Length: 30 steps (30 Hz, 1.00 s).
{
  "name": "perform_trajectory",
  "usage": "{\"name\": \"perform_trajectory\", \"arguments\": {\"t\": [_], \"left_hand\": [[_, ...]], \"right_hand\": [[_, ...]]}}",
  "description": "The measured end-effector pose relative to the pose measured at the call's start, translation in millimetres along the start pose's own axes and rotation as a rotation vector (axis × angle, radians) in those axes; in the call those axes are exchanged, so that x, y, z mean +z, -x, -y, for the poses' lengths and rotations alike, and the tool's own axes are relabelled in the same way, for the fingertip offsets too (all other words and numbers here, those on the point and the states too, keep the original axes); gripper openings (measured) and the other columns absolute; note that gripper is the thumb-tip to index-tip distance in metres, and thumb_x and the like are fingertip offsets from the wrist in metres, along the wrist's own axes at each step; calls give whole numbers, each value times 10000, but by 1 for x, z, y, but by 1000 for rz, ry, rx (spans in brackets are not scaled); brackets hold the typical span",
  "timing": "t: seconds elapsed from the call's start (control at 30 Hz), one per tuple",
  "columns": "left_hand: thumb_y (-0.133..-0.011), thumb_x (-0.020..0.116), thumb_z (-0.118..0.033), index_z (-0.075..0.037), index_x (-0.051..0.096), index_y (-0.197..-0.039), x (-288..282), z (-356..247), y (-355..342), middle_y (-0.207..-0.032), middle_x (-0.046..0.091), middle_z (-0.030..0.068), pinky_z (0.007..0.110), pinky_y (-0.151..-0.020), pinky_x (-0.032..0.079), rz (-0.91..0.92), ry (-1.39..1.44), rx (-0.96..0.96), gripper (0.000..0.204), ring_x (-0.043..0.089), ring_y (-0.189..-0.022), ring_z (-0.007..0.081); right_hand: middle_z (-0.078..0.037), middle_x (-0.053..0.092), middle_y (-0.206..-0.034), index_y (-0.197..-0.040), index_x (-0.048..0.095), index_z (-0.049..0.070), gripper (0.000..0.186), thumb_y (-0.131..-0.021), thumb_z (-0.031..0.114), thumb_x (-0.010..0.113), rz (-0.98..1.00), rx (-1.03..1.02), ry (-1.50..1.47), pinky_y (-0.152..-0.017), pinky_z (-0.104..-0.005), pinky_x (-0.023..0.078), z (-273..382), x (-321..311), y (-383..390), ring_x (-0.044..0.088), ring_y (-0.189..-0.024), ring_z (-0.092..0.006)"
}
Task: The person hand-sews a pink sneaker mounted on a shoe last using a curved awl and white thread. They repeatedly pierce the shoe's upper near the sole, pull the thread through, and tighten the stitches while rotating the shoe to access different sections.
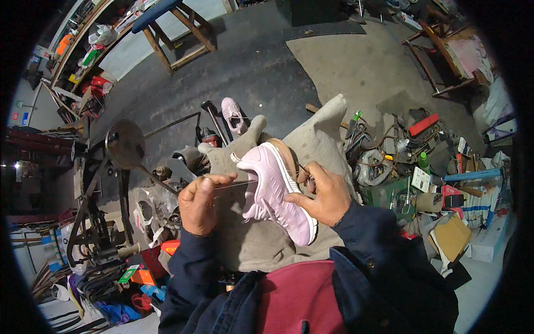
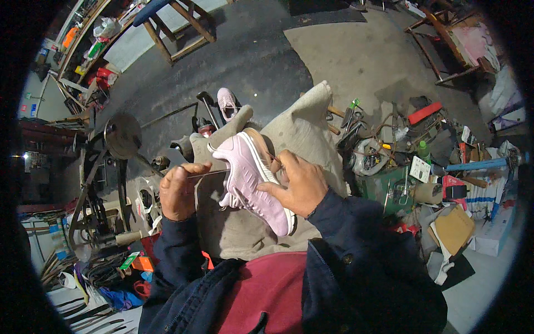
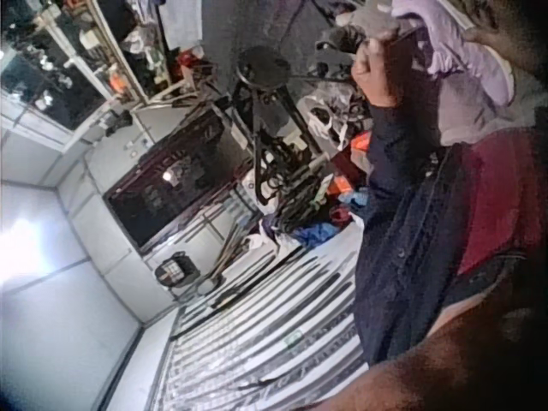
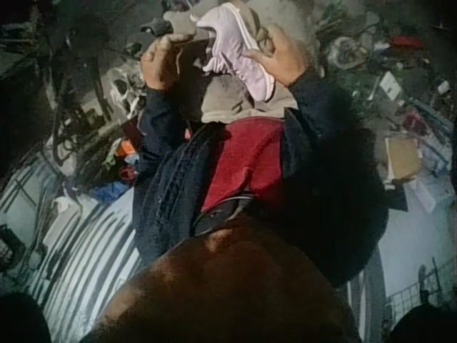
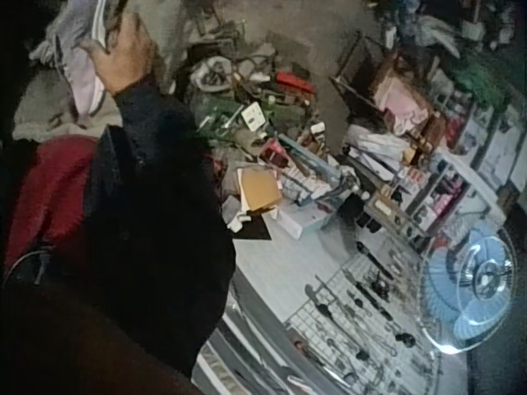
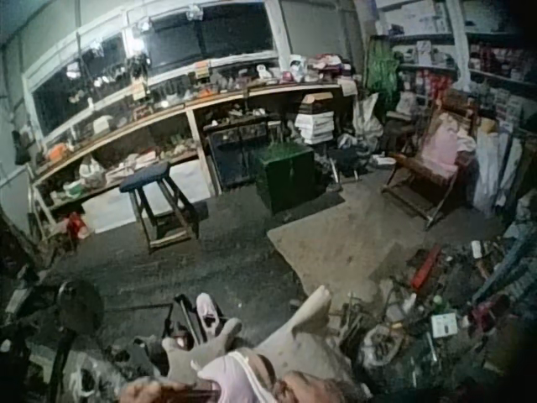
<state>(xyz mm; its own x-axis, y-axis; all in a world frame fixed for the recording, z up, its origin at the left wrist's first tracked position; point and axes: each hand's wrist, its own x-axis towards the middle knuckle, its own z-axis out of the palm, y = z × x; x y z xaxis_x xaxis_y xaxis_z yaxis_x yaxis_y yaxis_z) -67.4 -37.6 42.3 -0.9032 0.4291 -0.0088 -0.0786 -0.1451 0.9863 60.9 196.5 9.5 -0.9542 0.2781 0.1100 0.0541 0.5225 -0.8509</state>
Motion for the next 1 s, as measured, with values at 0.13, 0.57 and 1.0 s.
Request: {"name": "perform_trajectory", "arguments": {"t": [0.13, 0.57, 1.0], "left_hand": [[-1079, 510, -331, -88, 568, -789, 11, 23, 3, -616, 476, 20, 514, -923, 562, 107, 525, -111, 382, 505, -571, 191], [-875, 706, -87, -18, 650, -809, 37, -8, 8, -686, 557, 70, 343, -577, 456, -77, -687, 525, 111, 582, -629, 205], [-750, 755, -60, -113, 714, -982, 69, 7, 4, -870, 570, 82, 419, -651, 506, 239, -1103, 540, 241, 601, -835, 324]], "right_hand": [[-51, 542, -710, -1008, 558, 60, 517, -751, 320, 923, 14, 21, 48, -580, -346, 460, -1, 0, 2, 537, -602, -189], [-51, 599, -778, -1024, 537, 29, 433, -817, 227, 863, -20, 43, -70, -589, -330, 491, -7, 0, 6, 576, -650, -127], [-208, 726, -983, -1147, 652, 4, 210, -964, 82, 584, 129, -3, -3, -781, -403, 556, 1, -32, -5, 734, -887, -355]]}}
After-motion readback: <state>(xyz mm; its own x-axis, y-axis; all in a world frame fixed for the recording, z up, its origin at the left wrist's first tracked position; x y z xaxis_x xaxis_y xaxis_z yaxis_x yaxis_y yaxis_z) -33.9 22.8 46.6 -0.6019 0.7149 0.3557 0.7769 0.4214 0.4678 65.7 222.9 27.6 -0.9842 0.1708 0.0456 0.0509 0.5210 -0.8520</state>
